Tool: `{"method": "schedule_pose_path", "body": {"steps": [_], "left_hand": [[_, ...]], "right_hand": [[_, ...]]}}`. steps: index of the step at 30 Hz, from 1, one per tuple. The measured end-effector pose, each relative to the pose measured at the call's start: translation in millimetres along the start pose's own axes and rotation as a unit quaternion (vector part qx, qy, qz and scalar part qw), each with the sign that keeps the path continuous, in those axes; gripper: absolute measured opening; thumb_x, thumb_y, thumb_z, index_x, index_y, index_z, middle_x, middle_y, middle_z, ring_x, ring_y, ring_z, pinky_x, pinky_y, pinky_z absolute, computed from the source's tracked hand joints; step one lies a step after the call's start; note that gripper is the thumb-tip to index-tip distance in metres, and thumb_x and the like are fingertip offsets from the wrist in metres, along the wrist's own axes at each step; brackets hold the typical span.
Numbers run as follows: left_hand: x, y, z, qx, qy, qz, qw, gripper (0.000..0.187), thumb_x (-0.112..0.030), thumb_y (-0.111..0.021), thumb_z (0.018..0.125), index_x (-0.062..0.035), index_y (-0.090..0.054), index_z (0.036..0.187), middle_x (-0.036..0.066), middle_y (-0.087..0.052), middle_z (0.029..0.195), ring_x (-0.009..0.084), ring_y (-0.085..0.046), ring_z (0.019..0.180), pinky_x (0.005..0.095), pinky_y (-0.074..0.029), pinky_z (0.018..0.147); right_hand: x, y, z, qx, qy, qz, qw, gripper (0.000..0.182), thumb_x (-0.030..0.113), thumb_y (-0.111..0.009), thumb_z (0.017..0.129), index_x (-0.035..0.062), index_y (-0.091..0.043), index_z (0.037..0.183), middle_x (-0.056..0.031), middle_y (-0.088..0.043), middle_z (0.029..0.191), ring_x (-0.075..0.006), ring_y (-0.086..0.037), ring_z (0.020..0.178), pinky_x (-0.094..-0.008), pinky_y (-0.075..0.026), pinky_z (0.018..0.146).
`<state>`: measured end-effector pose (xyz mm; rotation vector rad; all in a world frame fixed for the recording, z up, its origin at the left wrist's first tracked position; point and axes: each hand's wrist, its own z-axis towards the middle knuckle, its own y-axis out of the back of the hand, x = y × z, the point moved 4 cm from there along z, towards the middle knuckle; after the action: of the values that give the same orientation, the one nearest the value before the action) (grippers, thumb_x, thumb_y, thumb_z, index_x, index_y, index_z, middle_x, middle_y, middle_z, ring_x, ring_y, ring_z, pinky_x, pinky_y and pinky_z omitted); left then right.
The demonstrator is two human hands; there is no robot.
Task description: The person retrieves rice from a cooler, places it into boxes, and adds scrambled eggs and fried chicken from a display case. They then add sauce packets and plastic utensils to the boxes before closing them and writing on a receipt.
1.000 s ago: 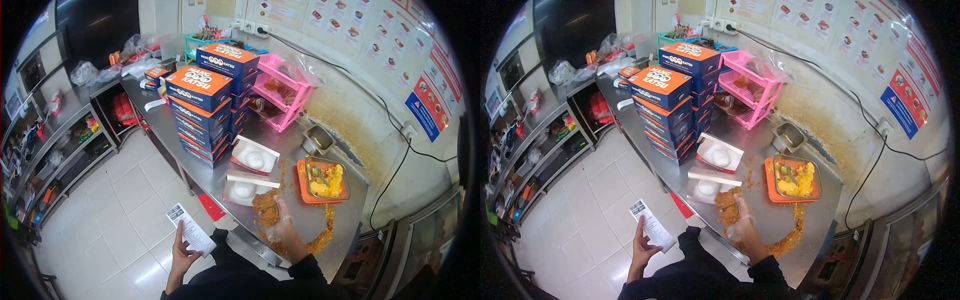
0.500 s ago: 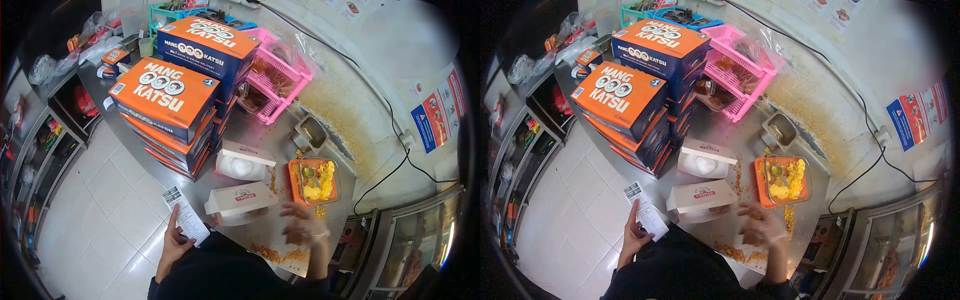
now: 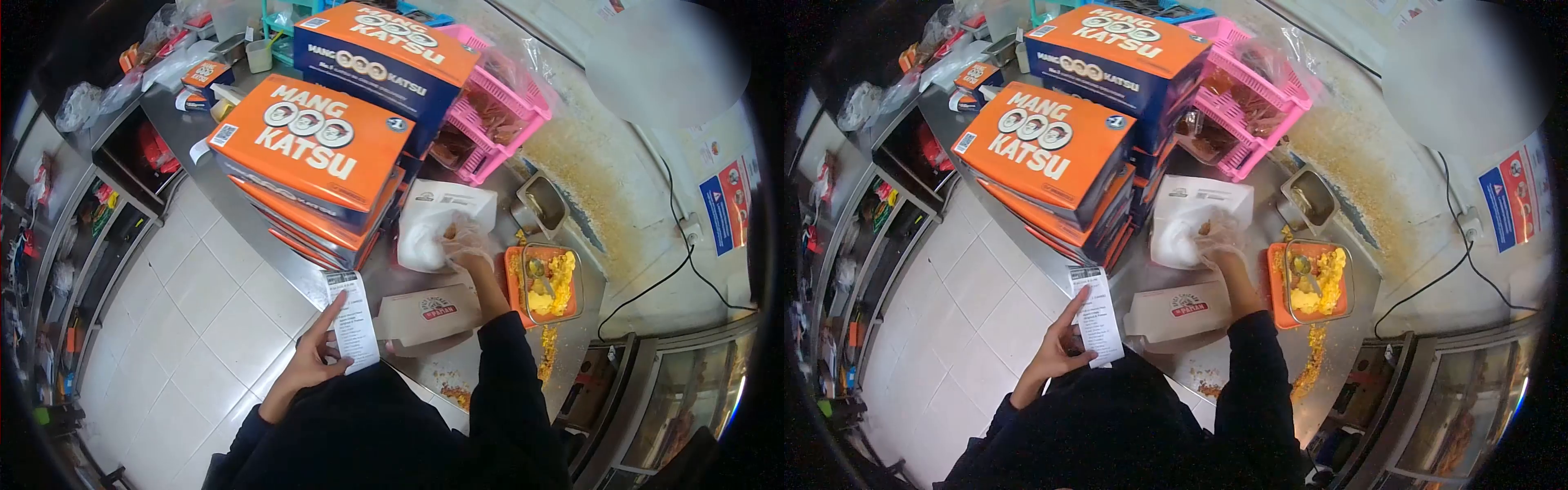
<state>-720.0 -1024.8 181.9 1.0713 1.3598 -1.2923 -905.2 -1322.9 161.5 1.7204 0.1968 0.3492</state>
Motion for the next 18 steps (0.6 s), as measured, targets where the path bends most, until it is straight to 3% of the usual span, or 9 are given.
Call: {"method": "schedule_pose_path", "body": {"steps": [2,3,5,7,9,10,11,15,18], "left_hand": [[-3,5,-3,0.008,0.008,0.002,1.0,0.096,0.019,-0.057,0.063,-0.0139,-0.016,0.143,0.008,-0.022,0.146,0.0161,-0.053,0.107,0.0195,-0.049,0.063],[-5,6,-3,0.019,0.014,0.002,1.0,0.096,0.018,-0.058,0.063,-0.0142,-0.016,0.144,0.008,-0.022,0.146,0.0157,-0.052,0.108,0.0196,-0.048,0.063],[-8,10,-5,0.025,0.019,-0.005,0.999,0.096,0.018,-0.058,0.064,-0.0144,-0.015,0.144,0.008,-0.022,0.146,0.0156,-0.052,0.109,0.0196,-0.048,0.063],[-8,13,-5,0.038,0.027,-0.012,0.999,0.096,0.017,-0.058,0.064,-0.0146,-0.015,0.144,0.008,-0.022,0.146,0.0154,-0.051,0.11,0.0195,-0.048,0.064],[-7,14,-3,0.052,0.026,-0.015,0.998,0.097,0.017,-0.058,0.064,-0.0146,-0.014,0.144,0.008,-0.022,0.146,0.0153,-0.051,0.11,0.0191,-0.047,0.064],[-4,16,-1,0.061,0.027,-0.018,0.998,0.097,0.017,-0.058,0.064,-0.0146,-0.014,0.144,0.008,-0.022,0.146,0.0153,-0.051,0.11,0.0191,-0.047,0.064],[1,19,0,0.067,0.043,-0.025,0.996,0.096,0.017,-0.058,0.064,-0.0146,-0.014,0.144,0.008,-0.022,0.146,0.0155,-0.051,0.11,0.0189,-0.048,0.065],[23,18,9,0.088,0.056,-0.029,0.994,0.094,0.017,-0.058,0.064,-0.0137,-0.017,0.143,0.01,-0.026,0.144,0.0174,-0.05,0.112,0.0201,-0.049,0.069],[59,17,21,0.108,0.067,-0.011,0.992,0.088,0.016,-0.058,0.065,-0.013,-0.024,0.141,0.013,-0.028,0.142,0.0195,-0.05,0.114,0.0234,-0.05,0.074]], "right_hand": [[2,-12,-4,-0.324,0.135,0.005,0.936,0.058,0.041,-0.064,0.071,0.0131,-0.051,0.12,-0.0157,-0.056,0.105,-0.0341,-0.055,0.092,-0.0407,-0.044,0.085],[-1,-12,-11,-0.324,0.139,0.005,0.936,0.058,0.041,-0.064,0.071,0.0131,-0.051,0.12,-0.0157,-0.056,0.105,-0.0341,-0.055,0.092,-0.0407,-0.044,0.085],[13,35,-49,-0.168,0.033,0.083,0.982,0.07,0.043,-0.063,0.071,0.0051,-0.044,0.127,-0.0193,-0.051,0.121,-0.034,-0.051,0.108,-0.0397,-0.04,0.093],[0,43,-86,0.022,0.1,0.184,0.978,0.076,0.042,-0.066,0.068,0.0068,-0.04,0.13,-0.0186,-0.044,0.13,-0.0368,-0.048,0.112,-0.043,-0.038,0.096],[-32,0,-120,0.287,0.219,0.453,0.815,0.068,0.033,-0.066,0.073,0.0193,-0.036,0.133,-0.0113,-0.036,0.137,-0.0303,-0.047,0.112,-0.0459,-0.042,0.09],[-12,18,-150,0.207,0.282,0.227,0.909,0.067,0.032,-0.066,0.073,0.0213,-0.036,0.133,-0.0087,-0.037,0.137,-0.0293,-0.047,0.113,-0.046,-0.04,0.092],[18,35,-175,0.118,0.321,-0.017,0.939,0.067,0.031,-0.065,0.073,0.0234,-0.036,0.133,-0.0062,-0.037,0.136,-0.0283,-0.046,0.114,-0.0461,-0.039,0.094],[14,7,-184,-0.109,0.263,-0.101,0.953,0.048,0.022,-0.065,0.067,0.0191,-0.056,0.115,-0.0079,-0.056,0.115,-0.0265,-0.052,0.107,-0.0387,-0.044,0.089],[5,28,-187,-0.112,0.138,0.033,0.984,0.039,0.02,-0.064,0.068,0.0186,-0.061,0.106,-0.0066,-0.062,0.1,-0.0252,-0.059,0.092,-0.0373,-0.047,0.078]]}}
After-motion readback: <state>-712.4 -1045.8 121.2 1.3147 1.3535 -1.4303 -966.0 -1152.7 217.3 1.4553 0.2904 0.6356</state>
